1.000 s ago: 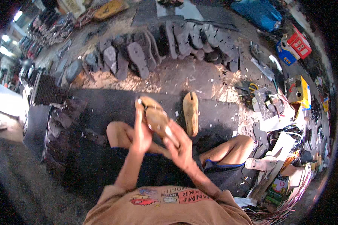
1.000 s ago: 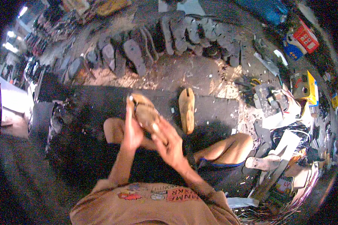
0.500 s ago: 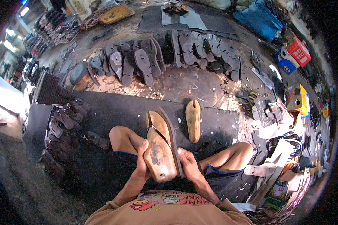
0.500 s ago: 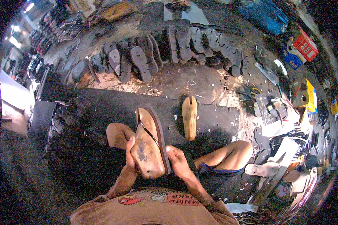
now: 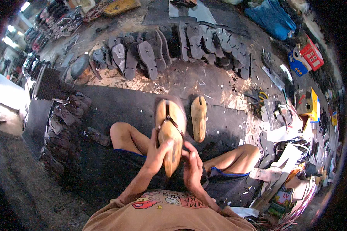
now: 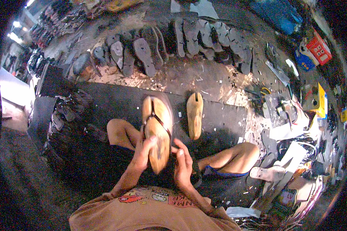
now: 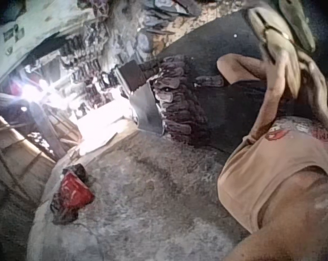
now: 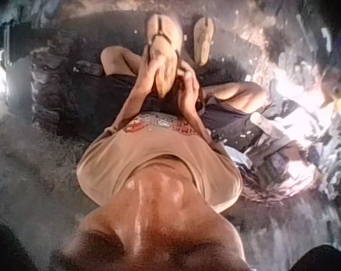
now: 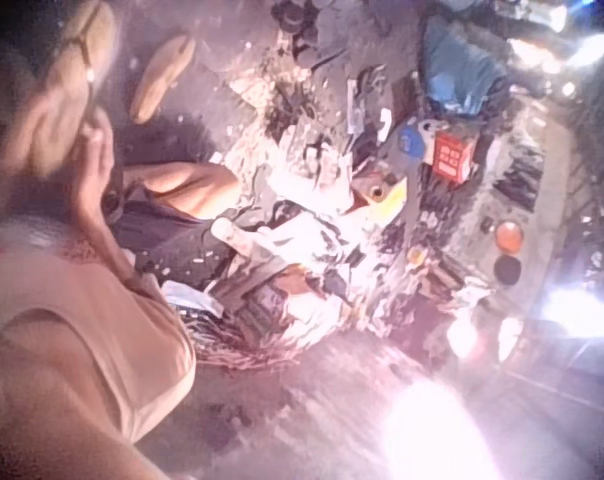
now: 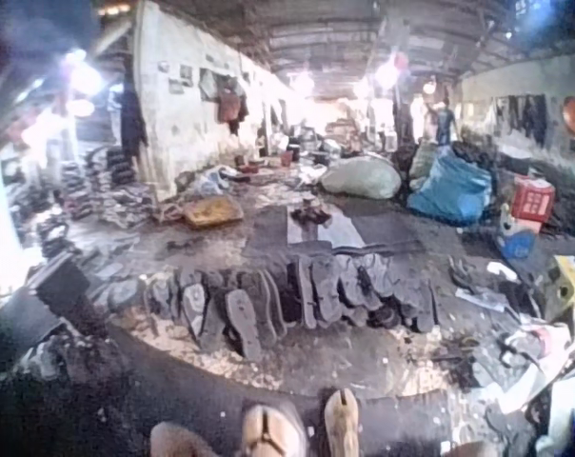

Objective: The person sits on the floor and repeatedly rubs the sole of a flip-flop against a wooden shoe last. They handle multiple flip-flops, rubbing each sole on the last and placing them aside.

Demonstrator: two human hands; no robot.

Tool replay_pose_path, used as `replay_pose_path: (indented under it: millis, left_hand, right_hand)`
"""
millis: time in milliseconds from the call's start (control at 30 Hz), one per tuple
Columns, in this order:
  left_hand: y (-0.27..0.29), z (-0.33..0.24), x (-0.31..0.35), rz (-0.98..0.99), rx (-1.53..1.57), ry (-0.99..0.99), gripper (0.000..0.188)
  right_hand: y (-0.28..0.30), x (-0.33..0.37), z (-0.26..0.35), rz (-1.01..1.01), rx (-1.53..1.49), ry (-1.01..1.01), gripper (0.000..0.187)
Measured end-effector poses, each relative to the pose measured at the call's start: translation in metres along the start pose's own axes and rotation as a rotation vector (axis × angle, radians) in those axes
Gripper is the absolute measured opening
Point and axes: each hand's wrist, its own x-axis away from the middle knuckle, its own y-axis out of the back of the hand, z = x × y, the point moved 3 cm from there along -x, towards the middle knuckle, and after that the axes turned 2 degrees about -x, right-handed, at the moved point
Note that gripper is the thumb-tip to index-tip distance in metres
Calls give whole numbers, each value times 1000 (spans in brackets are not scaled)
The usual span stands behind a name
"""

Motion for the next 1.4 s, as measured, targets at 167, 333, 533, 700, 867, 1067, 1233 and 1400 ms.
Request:
replay_pose_path:
  millis: [167, 333, 533, 700, 867, 1067, 1233, 1400]
  left_hand:
    - [-10, -11, -3, 161, -223, -120, 57]
    - [6, -10, 26, 115, -736, -331, 41]
    - [30, 116, 39, 532, 419, 531, 46]
    - [48, 171, 21, 610, 219, 313, 66]
    - [28, 66, -3, 496, 574, 206, 101]
    - [22, 41, -29, 56, 435, 299, 86]
    - [67, 37, -53, 240, 768, 211, 64]
    - [-6, 28, -21, 643, 975, 155, 67]
  right_hand:
    - [-17, -11, 25, 242, 405, 127, 132]
    - [5, 19, 47, 176, 75, -334, 111]
    - [-46, 32, 66, 320, 327, 35, 131]
    - [-47, 8, 51, 499, 493, 105, 131]
    - [-43, -8, 39, 425, 741, 243, 126]
    - [-22, -7, 32, 393, 466, -4, 126]
    - [53, -62, 71, 31, 738, 202, 96]
    - [169, -144, 25, -169, 1599, 433, 74]
